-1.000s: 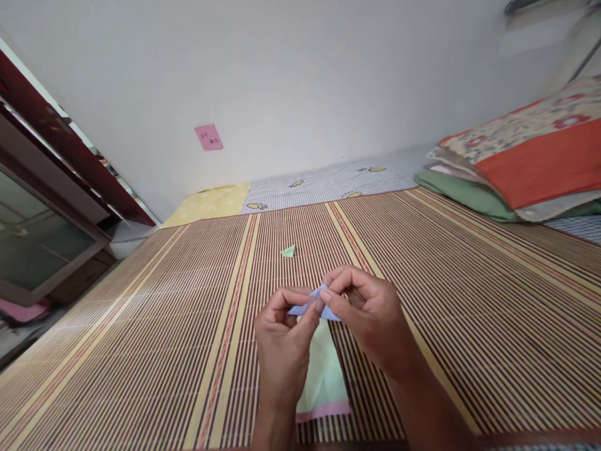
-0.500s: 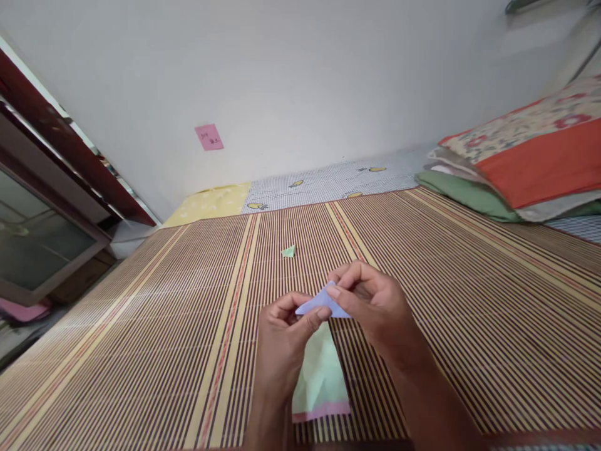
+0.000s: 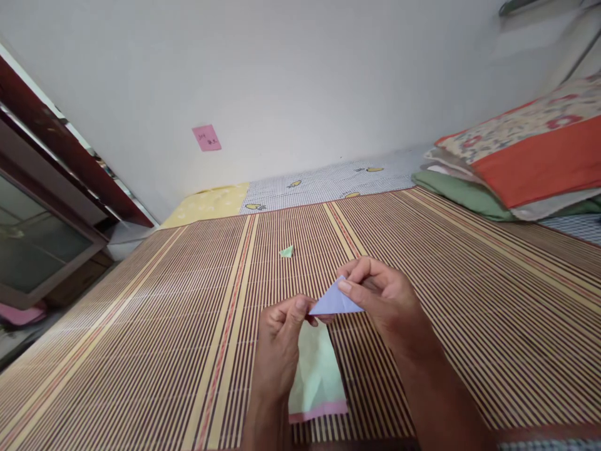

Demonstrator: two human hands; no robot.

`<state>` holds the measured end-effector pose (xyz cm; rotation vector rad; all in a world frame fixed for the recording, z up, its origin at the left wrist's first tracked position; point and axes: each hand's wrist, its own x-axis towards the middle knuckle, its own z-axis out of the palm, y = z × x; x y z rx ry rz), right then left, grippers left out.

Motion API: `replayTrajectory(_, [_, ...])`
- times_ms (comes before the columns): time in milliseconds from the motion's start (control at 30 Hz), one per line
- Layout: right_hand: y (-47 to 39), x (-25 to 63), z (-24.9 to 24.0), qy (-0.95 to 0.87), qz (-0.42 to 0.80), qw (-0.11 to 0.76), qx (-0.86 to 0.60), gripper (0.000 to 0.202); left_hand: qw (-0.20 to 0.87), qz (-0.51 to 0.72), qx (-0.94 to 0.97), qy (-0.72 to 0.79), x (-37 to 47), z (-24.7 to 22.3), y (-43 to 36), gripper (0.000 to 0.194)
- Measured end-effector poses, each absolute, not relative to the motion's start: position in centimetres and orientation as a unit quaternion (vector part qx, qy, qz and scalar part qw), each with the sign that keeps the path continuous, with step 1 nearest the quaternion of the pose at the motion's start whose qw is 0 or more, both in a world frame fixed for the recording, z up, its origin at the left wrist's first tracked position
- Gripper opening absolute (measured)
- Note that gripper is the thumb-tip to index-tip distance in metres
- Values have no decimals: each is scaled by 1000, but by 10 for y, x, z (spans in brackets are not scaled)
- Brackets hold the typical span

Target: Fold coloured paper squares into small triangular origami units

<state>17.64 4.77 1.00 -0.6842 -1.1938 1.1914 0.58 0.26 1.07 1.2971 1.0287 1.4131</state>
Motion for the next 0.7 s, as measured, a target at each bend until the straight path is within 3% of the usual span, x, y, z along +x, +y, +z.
replayTrajectory(67, [47, 179, 11, -523, 513, 610, -302, 18, 502, 560, 520, 405, 2, 13, 2, 24])
replayTrajectory(167, [45, 178, 13, -567, 517, 572, -289, 16, 538, 534, 506, 411, 1, 18, 0, 31])
replayTrajectory(267, [40, 174, 17, -624, 507, 528, -272, 16, 530, 501, 517, 449, 5, 22, -2, 20])
replayTrajectory(367, [37, 171, 20, -659, 487, 501, -279, 13, 518, 483, 535, 461, 8, 23, -2, 27])
replayTrajectory(467, [36, 168, 21, -658, 482, 499, -293, 7, 501, 518, 535, 441, 9, 20, -1, 26])
replayTrajectory(600, [39, 161, 15, -605, 521, 519, -305, 20, 480, 601, 479, 423, 13, 15, 1, 18])
replayTrajectory(700, [41, 154, 13, -575, 567, 505, -304, 18, 475, 647, 424, 420, 17, 11, 1, 18])
